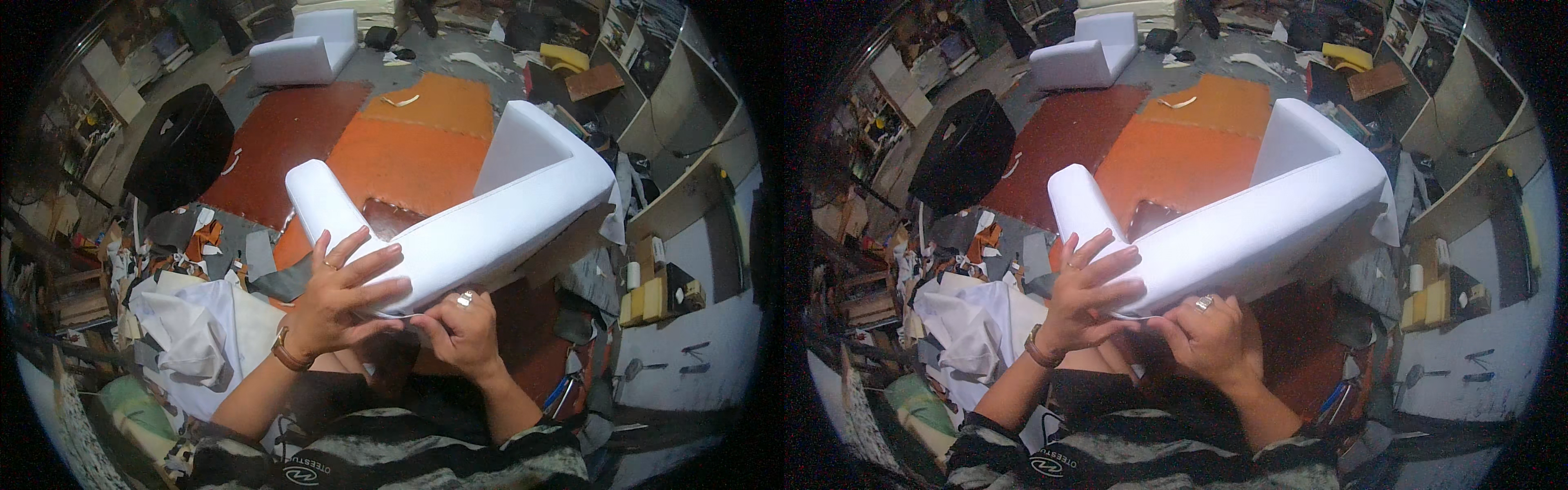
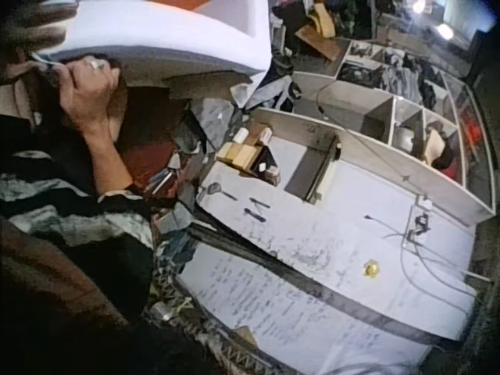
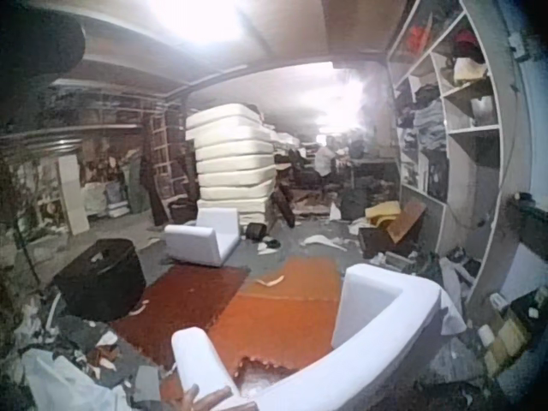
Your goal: The person is upholstering a chair by attaching white fabric to a foam-covered frame using a staple gun. They repeatedly pull the fabric taut, staple it to the frame, and smooth the surface to ensure a tight fit.
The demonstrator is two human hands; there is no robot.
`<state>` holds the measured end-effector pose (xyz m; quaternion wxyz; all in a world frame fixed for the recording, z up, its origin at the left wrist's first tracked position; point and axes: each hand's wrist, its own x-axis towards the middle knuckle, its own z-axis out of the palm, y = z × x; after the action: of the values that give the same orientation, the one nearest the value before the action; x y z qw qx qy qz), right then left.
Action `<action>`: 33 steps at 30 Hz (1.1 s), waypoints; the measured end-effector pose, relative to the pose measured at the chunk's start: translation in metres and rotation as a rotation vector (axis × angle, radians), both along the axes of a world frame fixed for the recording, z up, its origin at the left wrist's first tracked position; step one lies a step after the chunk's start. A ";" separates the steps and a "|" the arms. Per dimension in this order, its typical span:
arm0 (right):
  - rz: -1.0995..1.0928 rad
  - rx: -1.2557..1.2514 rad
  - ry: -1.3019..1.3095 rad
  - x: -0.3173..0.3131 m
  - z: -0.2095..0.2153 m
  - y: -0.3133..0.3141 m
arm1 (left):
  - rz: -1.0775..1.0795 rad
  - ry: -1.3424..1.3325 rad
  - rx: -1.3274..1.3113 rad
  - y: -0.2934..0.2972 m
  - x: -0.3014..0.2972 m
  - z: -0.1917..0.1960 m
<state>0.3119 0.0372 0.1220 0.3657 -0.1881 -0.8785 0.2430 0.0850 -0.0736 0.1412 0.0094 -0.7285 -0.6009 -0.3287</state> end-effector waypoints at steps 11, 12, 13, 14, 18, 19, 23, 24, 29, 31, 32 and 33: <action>0.006 -0.082 0.155 -0.003 0.008 -0.023 | -0.018 -0.094 0.146 -0.003 0.005 -0.013; -0.007 -0.086 0.186 -0.003 0.006 -0.028 | -0.017 -0.122 0.166 -0.002 0.007 -0.015; -0.018 -0.110 0.187 -0.002 0.005 -0.031 | -0.017 -0.119 0.167 -0.002 0.008 -0.016; -0.027 -0.134 0.188 -0.001 0.004 -0.033 | -0.017 -0.116 0.169 -0.002 0.007 -0.018; -0.055 -0.142 0.206 -0.005 0.008 -0.041 | -0.021 -0.044 0.159 -0.003 0.004 -0.015; -0.072 -0.116 0.197 -0.005 0.008 -0.042 | -0.026 -0.070 0.157 -0.003 0.003 -0.016; -0.095 -0.114 0.198 -0.005 0.006 -0.047 | -0.031 -0.086 0.090 -0.005 0.000 -0.015; -0.091 -0.140 0.206 -0.004 0.005 -0.048 | -0.030 -0.069 0.059 -0.005 0.000 -0.013; -0.016 -0.979 0.263 -0.001 -0.028 -0.056 | -0.035 -0.214 -0.085 -0.005 0.003 0.003; 0.027 -1.496 0.439 -0.005 -0.050 -0.061 | 0.036 -0.223 -0.129 -0.003 0.011 0.005; 0.025 -1.521 0.487 -0.007 -0.056 -0.066 | 0.022 -0.214 -0.142 -0.003 0.012 0.007; 0.029 -1.548 0.533 -0.012 -0.059 -0.072 | 0.014 -0.202 -0.155 -0.005 0.010 0.009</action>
<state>0.2995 -0.0349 0.0632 0.3259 -0.3119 -0.3479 0.8219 0.0948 -0.0784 0.1500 -0.1054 -0.6860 -0.6276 -0.3529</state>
